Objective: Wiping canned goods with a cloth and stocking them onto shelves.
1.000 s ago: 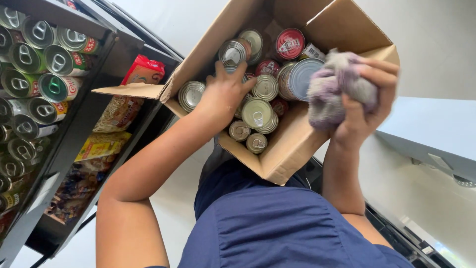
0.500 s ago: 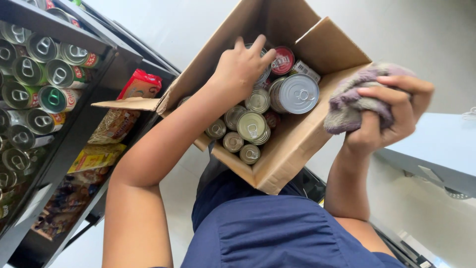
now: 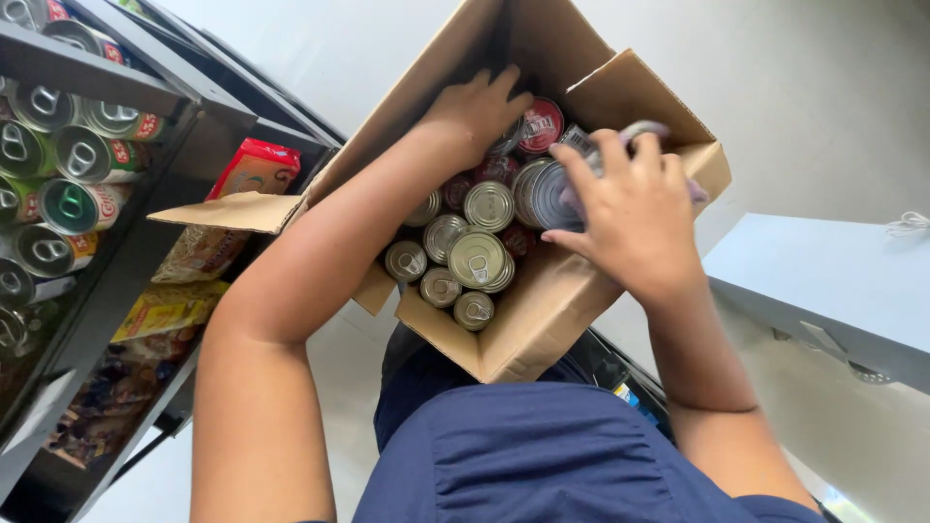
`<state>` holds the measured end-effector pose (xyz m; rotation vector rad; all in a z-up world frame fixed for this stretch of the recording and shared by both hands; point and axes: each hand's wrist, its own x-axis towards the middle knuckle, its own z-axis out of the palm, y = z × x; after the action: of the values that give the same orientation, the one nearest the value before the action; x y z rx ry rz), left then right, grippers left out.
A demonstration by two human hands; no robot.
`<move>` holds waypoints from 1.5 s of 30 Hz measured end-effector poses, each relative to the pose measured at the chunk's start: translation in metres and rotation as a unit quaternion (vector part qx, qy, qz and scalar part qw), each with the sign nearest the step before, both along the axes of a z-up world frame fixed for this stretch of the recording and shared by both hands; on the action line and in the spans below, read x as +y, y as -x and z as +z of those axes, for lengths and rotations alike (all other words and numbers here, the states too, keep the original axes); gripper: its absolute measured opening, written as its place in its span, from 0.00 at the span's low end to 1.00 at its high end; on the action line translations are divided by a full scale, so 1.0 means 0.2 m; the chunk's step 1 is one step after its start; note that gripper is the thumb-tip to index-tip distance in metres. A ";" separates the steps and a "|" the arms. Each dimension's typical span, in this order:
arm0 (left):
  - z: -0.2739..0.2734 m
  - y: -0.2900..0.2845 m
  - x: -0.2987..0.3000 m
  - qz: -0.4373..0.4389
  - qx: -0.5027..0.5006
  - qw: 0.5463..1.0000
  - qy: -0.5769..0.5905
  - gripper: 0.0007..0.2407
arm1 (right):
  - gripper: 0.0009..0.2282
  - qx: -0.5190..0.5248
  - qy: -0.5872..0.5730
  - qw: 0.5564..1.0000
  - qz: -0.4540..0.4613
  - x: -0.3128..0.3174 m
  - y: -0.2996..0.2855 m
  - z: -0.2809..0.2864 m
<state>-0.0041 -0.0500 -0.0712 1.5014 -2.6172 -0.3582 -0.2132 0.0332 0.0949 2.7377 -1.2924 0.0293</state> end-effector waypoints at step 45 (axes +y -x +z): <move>0.13 -0.08 0.12 -0.016 0.085 0.989 0.118 0.37 | 0.09 -0.306 -0.050 0.950 -0.050 -0.07 0.09 -0.17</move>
<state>0.0111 -0.0262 -0.0444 1.2957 -2.4528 -0.1616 -0.2319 0.0194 0.0604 2.8495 -1.5954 0.8886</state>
